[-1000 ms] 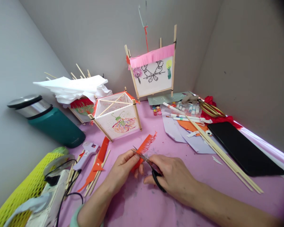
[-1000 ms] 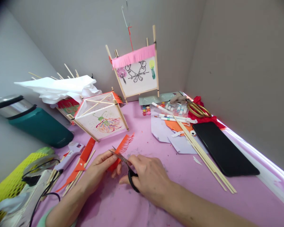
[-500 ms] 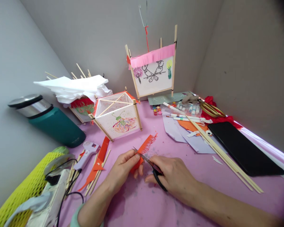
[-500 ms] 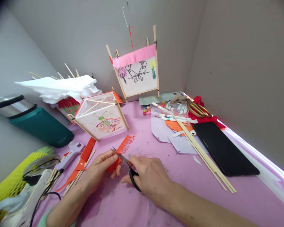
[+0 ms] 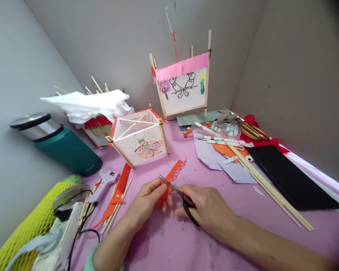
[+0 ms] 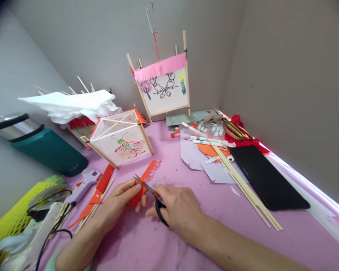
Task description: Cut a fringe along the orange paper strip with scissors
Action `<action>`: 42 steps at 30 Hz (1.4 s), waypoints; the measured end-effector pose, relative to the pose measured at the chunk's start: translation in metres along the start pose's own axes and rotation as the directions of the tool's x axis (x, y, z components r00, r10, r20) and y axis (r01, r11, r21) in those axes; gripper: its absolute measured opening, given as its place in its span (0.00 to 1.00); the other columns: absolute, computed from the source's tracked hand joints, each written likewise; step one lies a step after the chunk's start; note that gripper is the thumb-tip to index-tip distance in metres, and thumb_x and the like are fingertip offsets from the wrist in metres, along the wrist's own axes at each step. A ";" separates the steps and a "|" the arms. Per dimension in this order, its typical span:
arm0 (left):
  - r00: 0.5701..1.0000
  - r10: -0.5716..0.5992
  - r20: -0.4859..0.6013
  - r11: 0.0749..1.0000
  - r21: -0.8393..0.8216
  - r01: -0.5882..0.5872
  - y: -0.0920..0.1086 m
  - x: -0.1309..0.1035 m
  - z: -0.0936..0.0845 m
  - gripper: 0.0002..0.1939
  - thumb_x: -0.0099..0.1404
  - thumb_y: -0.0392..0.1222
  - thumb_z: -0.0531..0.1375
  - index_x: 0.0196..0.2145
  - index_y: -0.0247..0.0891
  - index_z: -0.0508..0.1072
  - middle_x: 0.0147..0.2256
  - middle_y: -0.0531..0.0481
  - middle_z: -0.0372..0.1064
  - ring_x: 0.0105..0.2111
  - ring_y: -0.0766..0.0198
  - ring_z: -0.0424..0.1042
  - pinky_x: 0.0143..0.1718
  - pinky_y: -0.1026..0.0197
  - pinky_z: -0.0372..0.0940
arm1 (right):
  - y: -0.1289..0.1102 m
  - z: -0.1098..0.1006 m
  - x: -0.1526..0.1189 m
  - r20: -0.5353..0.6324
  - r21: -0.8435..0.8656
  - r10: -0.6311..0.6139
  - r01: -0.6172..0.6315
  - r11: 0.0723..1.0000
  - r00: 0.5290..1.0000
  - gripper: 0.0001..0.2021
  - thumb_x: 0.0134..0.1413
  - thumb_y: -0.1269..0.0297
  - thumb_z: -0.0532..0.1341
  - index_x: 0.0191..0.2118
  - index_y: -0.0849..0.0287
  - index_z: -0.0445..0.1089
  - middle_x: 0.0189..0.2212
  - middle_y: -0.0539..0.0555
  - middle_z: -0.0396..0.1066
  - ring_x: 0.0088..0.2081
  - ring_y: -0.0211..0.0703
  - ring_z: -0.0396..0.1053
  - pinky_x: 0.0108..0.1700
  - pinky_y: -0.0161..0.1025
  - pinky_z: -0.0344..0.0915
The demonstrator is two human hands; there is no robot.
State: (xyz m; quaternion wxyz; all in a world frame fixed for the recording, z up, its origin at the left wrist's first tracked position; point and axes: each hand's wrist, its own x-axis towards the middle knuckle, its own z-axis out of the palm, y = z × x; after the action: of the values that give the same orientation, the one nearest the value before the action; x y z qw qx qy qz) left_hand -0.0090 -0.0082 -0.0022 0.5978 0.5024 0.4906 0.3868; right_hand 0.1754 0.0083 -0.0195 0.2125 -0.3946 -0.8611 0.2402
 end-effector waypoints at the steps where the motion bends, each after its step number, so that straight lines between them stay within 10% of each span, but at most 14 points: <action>1: 1.000 0.000 0.002 1.000 0.006 0.000 0.000 0.000 0.000 0.12 0.65 0.45 0.54 0.28 0.35 0.67 0.24 0.50 0.71 0.20 0.69 0.63 0.25 0.65 0.58 | 0.000 0.000 0.000 -0.005 -0.005 0.004 -0.004 1.000 1.000 0.14 0.51 0.51 0.63 0.31 0.57 0.64 0.25 0.46 0.70 0.25 0.36 0.65 0.27 0.32 0.51; 42: 0.989 0.079 -0.125 0.997 0.009 -0.079 0.000 0.002 -0.002 0.09 0.64 0.44 0.54 0.30 0.36 0.66 0.22 0.53 0.68 0.21 0.68 0.63 0.27 0.65 0.58 | 0.001 0.000 0.002 0.012 -0.040 0.003 -0.003 0.999 1.000 0.16 0.49 0.49 0.63 0.33 0.57 0.64 0.27 0.47 0.69 0.27 0.38 0.64 0.29 0.33 0.52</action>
State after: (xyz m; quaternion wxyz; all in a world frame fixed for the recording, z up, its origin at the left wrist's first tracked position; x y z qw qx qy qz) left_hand -0.0109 -0.0061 -0.0026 0.5490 0.4975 0.5076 0.4398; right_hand 0.1748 0.0107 -0.0200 0.1990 -0.3986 -0.8664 0.2255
